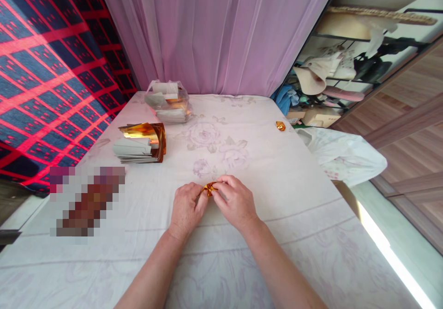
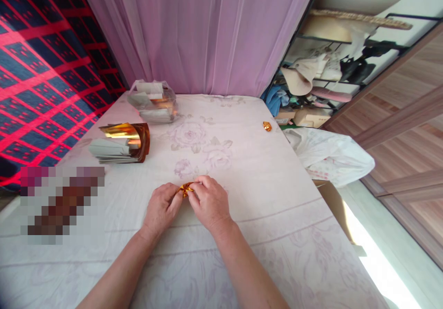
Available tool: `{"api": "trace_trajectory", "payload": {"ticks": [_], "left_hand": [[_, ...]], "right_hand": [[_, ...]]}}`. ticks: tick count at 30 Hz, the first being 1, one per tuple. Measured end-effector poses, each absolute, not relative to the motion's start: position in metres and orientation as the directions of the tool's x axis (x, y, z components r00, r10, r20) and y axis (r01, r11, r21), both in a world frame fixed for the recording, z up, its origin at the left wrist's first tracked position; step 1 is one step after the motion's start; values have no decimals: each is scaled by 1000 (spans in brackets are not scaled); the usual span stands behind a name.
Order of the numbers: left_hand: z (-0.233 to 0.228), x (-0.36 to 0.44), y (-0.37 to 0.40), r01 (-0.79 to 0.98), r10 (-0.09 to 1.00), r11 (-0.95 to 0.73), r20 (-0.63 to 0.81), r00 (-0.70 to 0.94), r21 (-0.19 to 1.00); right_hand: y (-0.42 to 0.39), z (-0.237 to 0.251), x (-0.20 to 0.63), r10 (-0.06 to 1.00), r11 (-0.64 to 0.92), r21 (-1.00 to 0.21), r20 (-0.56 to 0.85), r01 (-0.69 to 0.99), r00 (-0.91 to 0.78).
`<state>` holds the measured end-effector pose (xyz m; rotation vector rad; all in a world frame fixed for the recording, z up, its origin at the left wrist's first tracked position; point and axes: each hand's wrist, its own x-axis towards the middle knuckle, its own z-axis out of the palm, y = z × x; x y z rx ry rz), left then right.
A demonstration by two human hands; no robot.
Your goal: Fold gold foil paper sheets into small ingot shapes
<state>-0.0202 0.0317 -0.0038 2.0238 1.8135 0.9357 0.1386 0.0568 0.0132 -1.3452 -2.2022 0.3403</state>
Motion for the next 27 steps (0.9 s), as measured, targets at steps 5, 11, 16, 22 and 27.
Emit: {"api": "trace_trajectory", "payload": {"ticks": [5, 11, 16, 22, 27], "left_hand": [[-4, -18, 31, 775, 955, -204, 294, 24, 598], [-5, -18, 31, 788, 955, -205, 294, 32, 581], [-5, -21, 31, 818, 962, -146, 273, -14, 556], [-5, -25, 32, 818, 965, -180, 261, 37, 547], [-4, -24, 32, 883, 967, -95, 254, -29, 460]], "right_hand": [[57, 10, 135, 888, 446, -458, 333, 769, -317], [58, 7, 134, 878, 462, -477, 366, 747, -309], [59, 6, 135, 901, 429, -591, 334, 683, -277], [64, 10, 144, 962, 239, -707, 81, 666, -260], [63, 9, 143, 951, 276, -727, 111, 629, -289]]}}
